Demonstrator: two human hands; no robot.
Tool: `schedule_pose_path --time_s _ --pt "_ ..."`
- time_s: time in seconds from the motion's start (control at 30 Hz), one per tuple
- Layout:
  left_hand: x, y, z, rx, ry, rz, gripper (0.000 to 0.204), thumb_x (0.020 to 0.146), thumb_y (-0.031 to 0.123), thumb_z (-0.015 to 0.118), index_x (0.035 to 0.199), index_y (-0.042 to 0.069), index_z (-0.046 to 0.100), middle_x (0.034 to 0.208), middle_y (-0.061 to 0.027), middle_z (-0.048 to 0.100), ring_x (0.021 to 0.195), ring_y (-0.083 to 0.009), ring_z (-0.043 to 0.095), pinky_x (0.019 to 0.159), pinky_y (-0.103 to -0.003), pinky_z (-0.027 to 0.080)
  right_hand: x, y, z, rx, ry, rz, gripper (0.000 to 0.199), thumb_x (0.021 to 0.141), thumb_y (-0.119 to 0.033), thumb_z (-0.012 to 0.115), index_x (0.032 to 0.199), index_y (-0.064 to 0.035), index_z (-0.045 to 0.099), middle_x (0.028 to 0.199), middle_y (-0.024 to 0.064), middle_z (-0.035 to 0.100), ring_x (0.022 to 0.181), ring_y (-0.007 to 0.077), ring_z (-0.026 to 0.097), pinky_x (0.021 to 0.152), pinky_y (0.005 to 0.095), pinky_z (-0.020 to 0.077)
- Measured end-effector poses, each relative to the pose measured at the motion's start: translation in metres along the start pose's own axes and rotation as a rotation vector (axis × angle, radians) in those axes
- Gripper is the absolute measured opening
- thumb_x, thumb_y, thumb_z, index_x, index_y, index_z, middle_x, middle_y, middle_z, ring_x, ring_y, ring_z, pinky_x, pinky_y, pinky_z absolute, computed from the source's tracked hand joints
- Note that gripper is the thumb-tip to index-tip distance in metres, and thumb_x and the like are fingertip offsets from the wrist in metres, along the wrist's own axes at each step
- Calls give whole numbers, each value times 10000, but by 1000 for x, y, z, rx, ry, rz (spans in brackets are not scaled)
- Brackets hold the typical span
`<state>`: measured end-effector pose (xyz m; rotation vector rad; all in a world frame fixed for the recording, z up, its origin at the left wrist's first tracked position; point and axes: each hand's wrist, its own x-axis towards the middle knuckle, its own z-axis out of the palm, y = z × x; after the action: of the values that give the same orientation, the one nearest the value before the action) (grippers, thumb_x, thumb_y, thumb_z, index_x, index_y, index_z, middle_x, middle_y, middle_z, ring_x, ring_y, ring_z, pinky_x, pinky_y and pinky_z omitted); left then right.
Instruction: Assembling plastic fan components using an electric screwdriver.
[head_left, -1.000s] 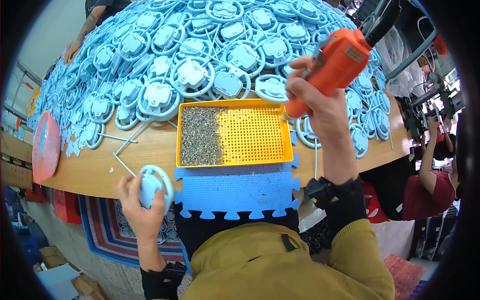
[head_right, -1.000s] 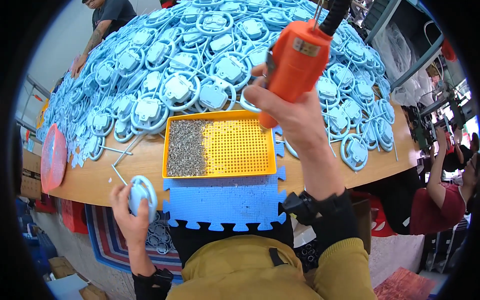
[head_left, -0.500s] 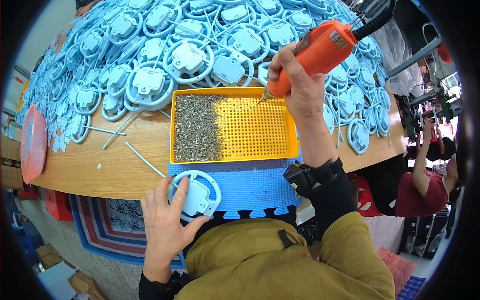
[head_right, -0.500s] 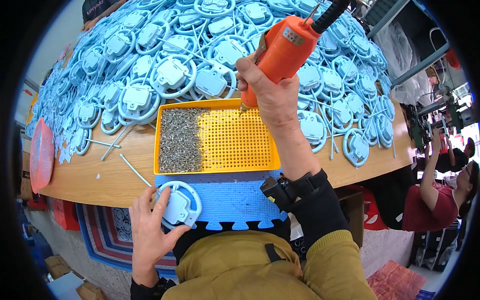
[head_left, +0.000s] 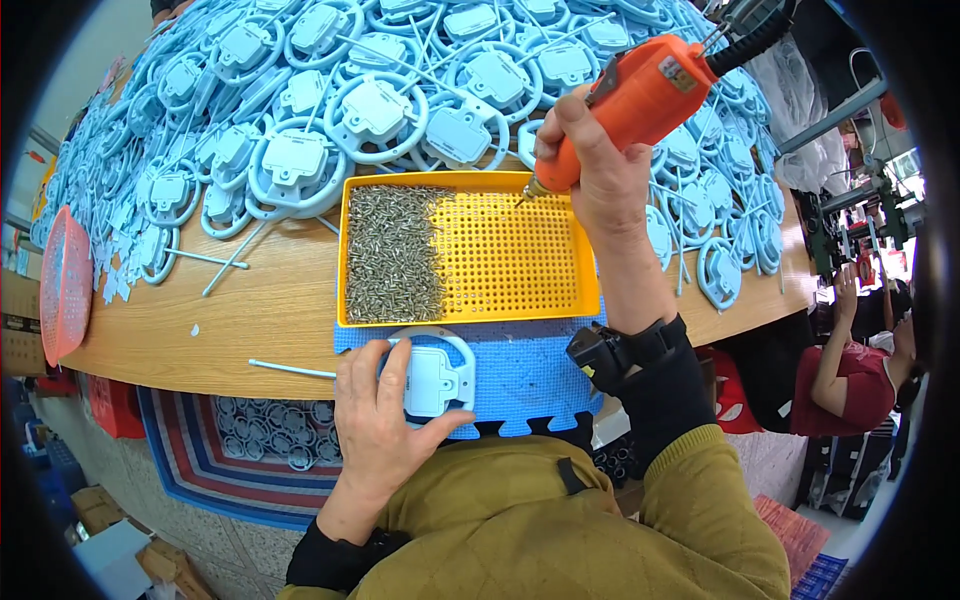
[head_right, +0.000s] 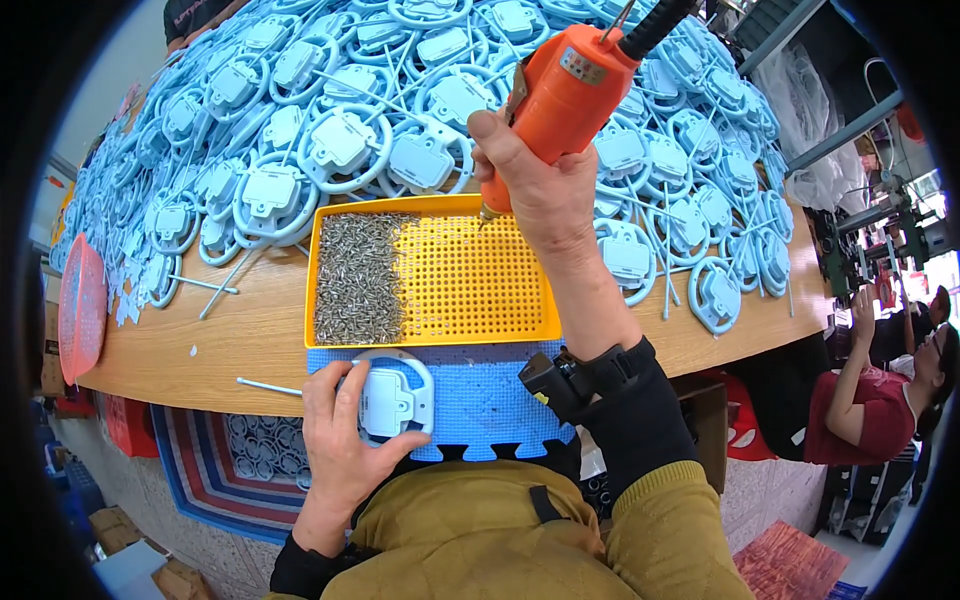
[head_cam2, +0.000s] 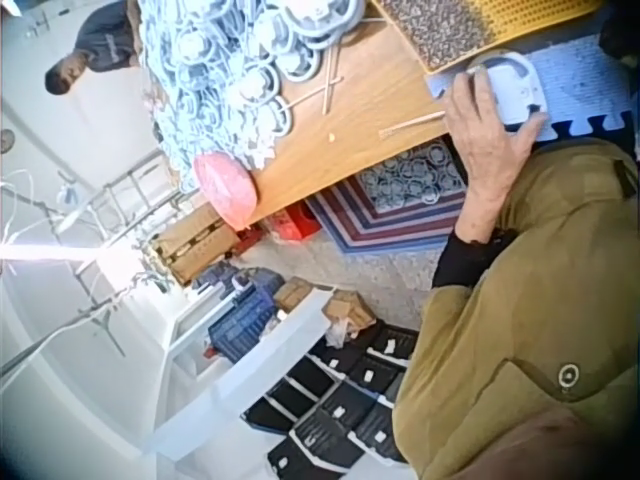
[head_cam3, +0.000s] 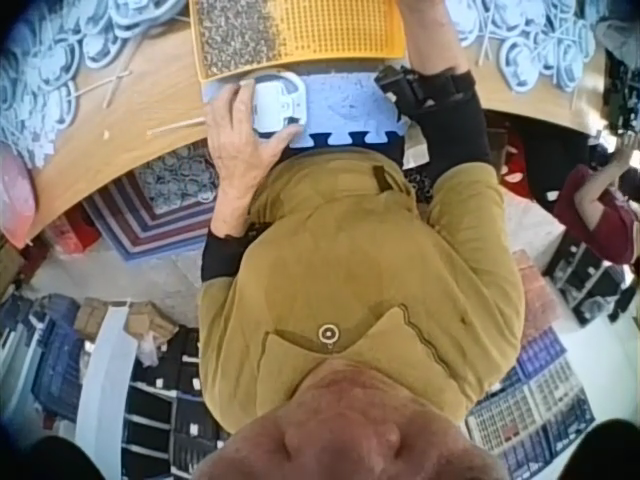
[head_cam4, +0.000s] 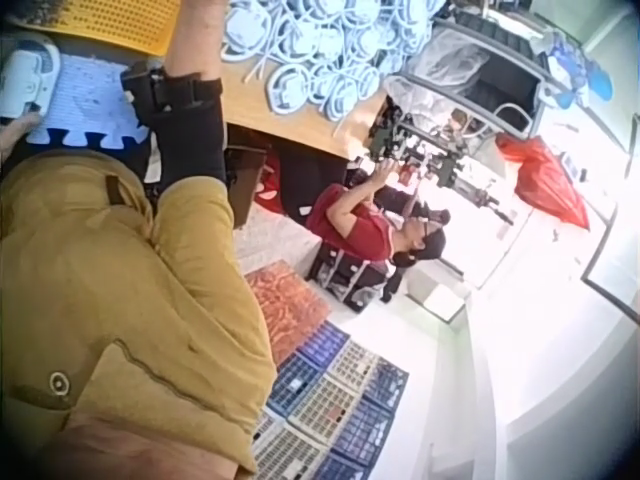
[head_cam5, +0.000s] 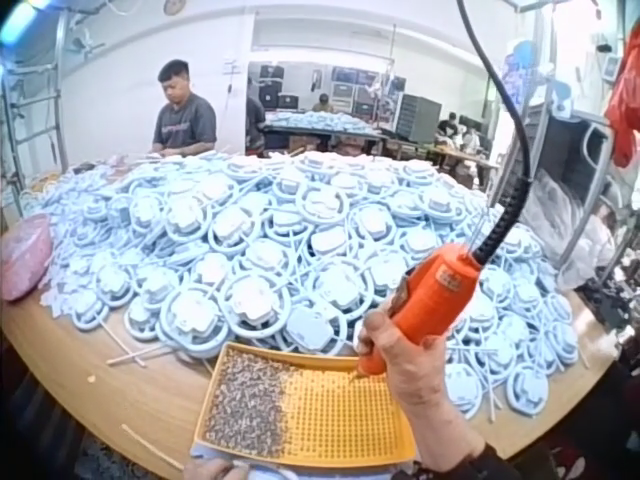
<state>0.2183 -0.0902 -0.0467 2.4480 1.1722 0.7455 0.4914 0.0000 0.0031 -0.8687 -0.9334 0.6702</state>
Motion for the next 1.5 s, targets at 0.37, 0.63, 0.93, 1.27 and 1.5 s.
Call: schedule_pose_path --time_s 0.37,0.63,0.93,1.27,1.5 --pt "9 5 5 -1 -11 -21 682 588 404 837 1093 41 556 1198 -161 488 1074 -341 455 911 -452 350 -38 -58 28 175 -233 -91 373 883 -343 679 993 -19 532 764 90 595 622 156 587 562 289 488" --pt "7 3 5 13 -4 -33 709 577 439 843 1091 56 541 1165 -137 500 1075 -323 464 911 -452 348 -106 -61 59 -55 -458 168 579 819 -575 668 989 -62 461 748 89 549 585 162 541 560 304 489" --pt "4 1 7 3 39 -14 686 580 425 839 1076 57 538 1147 -130 500 1071 -321 468 896 -453 350 -111 -63 61 -95 -465 157 557 813 -546 694 971 -66 461 704 88 545 569 182 531 545 309 473" --pt "5 -2 9 -8 11 -18 676 567 410 851 1051 48 549 1156 -137 490 1081 -308 449 897 -445 335 -118 -46 62 -75 -472 157 517 794 -467 751 947 -54 480 686 89 562 548 181 533 508 303 455" --pt "-18 -13 -23 28 -1 -135 708 561 364 851 1128 65 550 1217 -165 493 1117 -345 460 958 -449 339 -99 -80 48 -107 -416 169 591 817 -602 646 963 -54 480 677 64 546 553 169 547 476 292 457"
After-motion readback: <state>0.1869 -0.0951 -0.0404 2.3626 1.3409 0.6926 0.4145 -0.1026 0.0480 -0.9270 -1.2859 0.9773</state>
